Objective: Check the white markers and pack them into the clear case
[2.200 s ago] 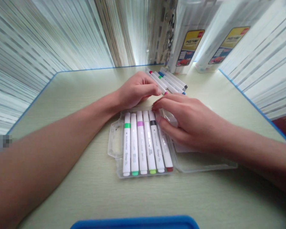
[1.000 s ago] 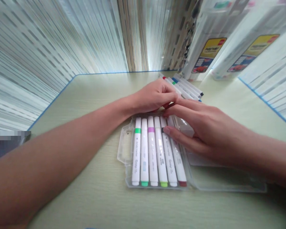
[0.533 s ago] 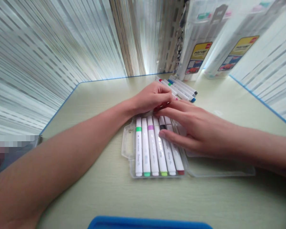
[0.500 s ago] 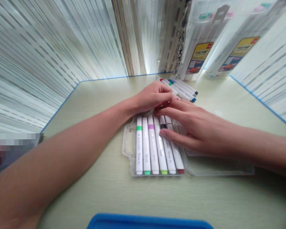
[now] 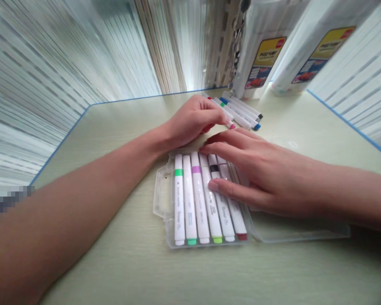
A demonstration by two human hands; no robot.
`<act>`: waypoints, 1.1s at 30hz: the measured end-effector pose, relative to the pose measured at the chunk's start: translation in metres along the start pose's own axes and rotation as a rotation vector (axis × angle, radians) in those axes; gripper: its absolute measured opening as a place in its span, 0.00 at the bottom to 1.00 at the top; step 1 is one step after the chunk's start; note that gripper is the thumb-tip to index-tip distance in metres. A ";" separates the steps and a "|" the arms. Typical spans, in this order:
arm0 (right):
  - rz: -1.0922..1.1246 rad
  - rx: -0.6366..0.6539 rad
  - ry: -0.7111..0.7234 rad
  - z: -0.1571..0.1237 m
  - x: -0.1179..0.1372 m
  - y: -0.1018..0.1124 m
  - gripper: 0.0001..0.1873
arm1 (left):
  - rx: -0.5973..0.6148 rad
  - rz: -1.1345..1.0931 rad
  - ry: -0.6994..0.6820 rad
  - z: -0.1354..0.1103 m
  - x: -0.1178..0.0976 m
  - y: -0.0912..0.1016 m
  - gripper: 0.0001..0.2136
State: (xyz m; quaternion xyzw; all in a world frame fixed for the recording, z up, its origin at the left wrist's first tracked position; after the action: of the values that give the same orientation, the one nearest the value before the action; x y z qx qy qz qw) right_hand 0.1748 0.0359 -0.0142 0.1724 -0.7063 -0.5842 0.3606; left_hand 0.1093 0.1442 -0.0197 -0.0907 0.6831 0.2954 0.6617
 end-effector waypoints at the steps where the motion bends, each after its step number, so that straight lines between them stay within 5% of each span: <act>1: 0.001 -0.001 0.001 0.000 0.000 0.000 0.22 | -0.009 -0.010 0.008 0.000 0.001 0.000 0.16; 12: -0.059 0.077 -0.022 0.002 0.002 -0.004 0.30 | 0.004 -0.041 -0.045 -0.001 -0.002 0.000 0.16; 33: -0.051 0.096 0.006 -0.001 0.004 0.000 0.29 | -0.016 -0.035 -0.005 -0.001 0.004 0.001 0.15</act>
State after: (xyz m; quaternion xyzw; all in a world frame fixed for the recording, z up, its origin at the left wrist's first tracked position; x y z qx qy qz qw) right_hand 0.1725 0.0322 -0.0129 0.2090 -0.7280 -0.5582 0.3389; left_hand 0.1075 0.1455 -0.0229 -0.1074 0.6774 0.2894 0.6677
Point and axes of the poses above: each hand's wrist, its own z-axis towards the middle knuckle, its own y-axis out of the back of the hand, x = y × z, the point moved 7 cm from there along z, towards the middle knuckle, and after that the axes turned 15 degrees about x, right-handed, at the moved point
